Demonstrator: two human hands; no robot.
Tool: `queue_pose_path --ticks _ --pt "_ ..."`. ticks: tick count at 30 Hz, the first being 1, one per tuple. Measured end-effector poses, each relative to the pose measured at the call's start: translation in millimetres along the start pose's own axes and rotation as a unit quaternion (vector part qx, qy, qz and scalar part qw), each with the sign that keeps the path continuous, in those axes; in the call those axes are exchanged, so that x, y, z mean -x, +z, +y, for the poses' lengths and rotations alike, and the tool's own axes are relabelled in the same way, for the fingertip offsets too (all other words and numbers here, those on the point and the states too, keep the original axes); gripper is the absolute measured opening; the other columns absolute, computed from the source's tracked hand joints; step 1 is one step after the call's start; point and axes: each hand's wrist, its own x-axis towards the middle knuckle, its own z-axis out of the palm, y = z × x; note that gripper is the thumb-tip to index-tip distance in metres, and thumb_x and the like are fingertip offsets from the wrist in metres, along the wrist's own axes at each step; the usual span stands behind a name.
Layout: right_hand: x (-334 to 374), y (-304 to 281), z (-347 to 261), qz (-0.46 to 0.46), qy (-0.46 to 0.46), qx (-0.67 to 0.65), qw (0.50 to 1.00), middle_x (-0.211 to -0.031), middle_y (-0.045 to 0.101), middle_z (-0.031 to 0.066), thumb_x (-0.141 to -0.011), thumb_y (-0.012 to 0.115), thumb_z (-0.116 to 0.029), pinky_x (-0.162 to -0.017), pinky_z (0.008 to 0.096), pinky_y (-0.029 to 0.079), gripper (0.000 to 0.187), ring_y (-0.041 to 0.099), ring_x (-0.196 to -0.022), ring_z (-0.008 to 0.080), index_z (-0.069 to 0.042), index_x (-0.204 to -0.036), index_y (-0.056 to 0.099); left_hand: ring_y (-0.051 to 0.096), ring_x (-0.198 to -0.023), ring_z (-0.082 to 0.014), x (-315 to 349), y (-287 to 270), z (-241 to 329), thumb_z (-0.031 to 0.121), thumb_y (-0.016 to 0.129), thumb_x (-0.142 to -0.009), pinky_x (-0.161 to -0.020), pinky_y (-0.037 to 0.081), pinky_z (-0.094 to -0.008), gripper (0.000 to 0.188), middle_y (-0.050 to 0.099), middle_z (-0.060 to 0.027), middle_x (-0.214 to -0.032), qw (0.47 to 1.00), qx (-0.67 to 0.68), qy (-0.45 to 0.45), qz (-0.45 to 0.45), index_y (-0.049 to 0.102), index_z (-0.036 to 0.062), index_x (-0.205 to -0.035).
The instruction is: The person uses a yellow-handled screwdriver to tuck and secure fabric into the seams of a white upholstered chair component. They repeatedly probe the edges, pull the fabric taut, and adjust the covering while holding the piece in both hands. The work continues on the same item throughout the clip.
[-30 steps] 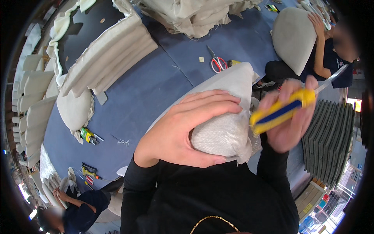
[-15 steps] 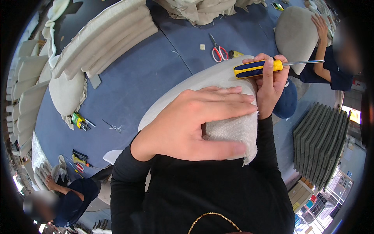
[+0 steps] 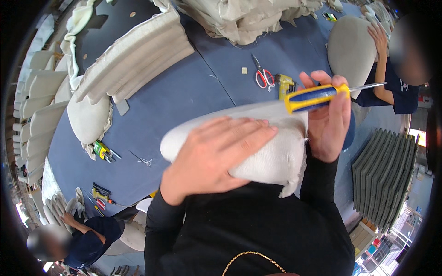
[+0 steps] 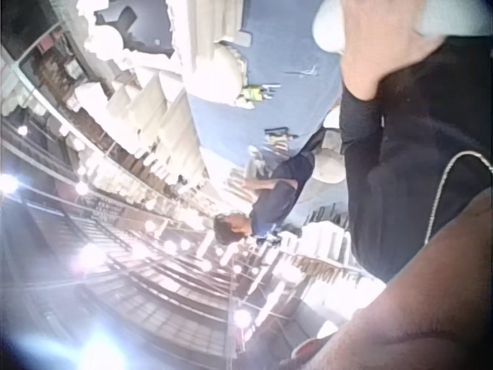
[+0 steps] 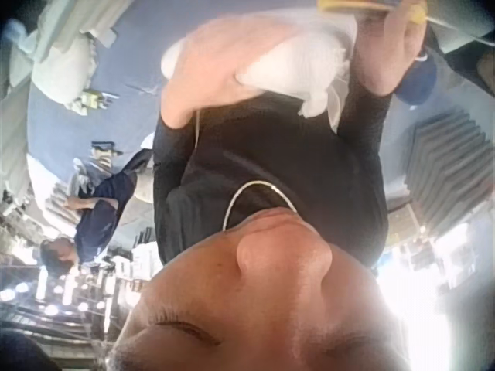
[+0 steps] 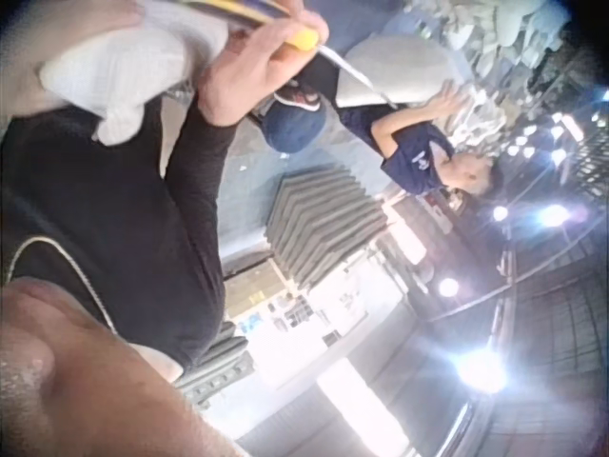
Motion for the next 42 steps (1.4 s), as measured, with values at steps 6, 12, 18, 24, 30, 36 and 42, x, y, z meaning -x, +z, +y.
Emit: queue_pose_path --ticks 6,12,18,24,30,36,42 --pt "2.0 59.6 -5.1 -0.102 -0.086 0.062 0.989 -0.148 0.055 0.0269 -0.108 0.063 -0.043 -0.113 0.0526 0.052 0.043 0.059 -0.139 0.0405 -0.011 -0.124 0.040 0.068 -0.128 -0.0372 -39.5 -26.2 -22.8 0.053 0.089 -0.076 -0.111 0.049 -0.0440 0.093 0.067 -0.0228 -0.142 0.982 0.131 0.013 0.134 0.062 -0.0045 -0.144" --pt "-23.3 71.0 18.3 -0.087 -0.147 0.003 0.985 -0.164 0.041 0.0291 -0.104 0.073 -0.031 -0.122 0.0480 0.039 0.078 0.049 -0.147 0.0368 -0.009 -0.159 0.023 0.073 -0.101 -0.0309 -82.9 -21.6 -12.2 0.013 0.085 -0.086 -0.091 0.057 -0.0373 0.059 0.073 -0.0186 -0.118 0.983 -0.011 0.000 0.186 0.065 -0.0017 -0.139" --pt "-71.8 54.4 -3.1 -0.319 -0.245 0.428 0.809 -0.152 0.056 0.0143 -0.074 0.085 -0.018 -0.117 0.0465 0.043 0.081 0.052 -0.142 0.0378 -0.008 -0.148 0.055 0.069 -0.102 -0.0159 -50.7 -8.9 -46.0 0.018 0.071 -0.105 -0.089 0.053 -0.0312 0.038 0.071 -0.0102 -0.110 0.822 0.316 -0.124 0.457 0.060 -0.0018 -0.135" --pt "-98.6 49.9 -17.3 -0.334 -0.237 0.474 0.779 -0.124 0.071 0.0100 -0.071 0.083 -0.006 -0.103 0.0448 0.050 0.040 0.061 -0.117 0.0357 -0.010 -0.110 0.073 0.060 -0.083 -0.0129 17.2 29.1 -35.6 0.006 0.069 -0.099 -0.077 0.049 -0.0297 0.019 0.064 -0.0055 -0.095 0.845 0.384 -0.215 0.303 0.058 0.0023 -0.113" --pt "-113.3 46.7 -8.4 -0.263 -0.173 0.432 0.845 -0.087 0.077 0.0087 -0.082 0.086 -0.006 -0.082 0.0360 0.054 0.012 0.069 -0.085 0.0251 -0.003 -0.091 0.079 0.064 -0.078 -0.0206 49.0 52.6 -23.9 0.012 0.077 -0.095 -0.075 0.051 -0.0326 0.025 0.066 -0.0093 -0.089 0.921 0.168 -0.267 0.227 0.067 0.0012 -0.115" --pt "-109.3 45.6 -0.3 -0.219 -0.103 0.367 0.898 -0.092 0.079 0.0103 -0.089 0.086 -0.008 -0.081 0.0329 0.053 0.012 0.070 -0.087 0.0196 0.000 -0.096 0.081 0.069 -0.081 -0.0279 54.5 53.9 -24.0 0.016 0.079 -0.094 -0.077 0.054 -0.0347 0.025 0.072 -0.0129 -0.094 0.931 0.112 -0.284 0.200 0.074 0.0018 -0.114" --pt "-109.7 45.9 -2.3 -0.276 -0.091 0.311 0.905 -0.109 0.078 0.0126 -0.088 0.085 -0.005 -0.093 0.0346 0.053 0.010 0.071 -0.104 0.0209 0.000 -0.096 0.081 0.072 -0.086 -0.0275 60.9 55.3 -26.0 0.017 0.078 -0.095 -0.081 0.055 -0.0344 0.029 0.075 -0.0145 -0.099 0.910 0.125 -0.324 0.226 0.074 0.0018 -0.120"
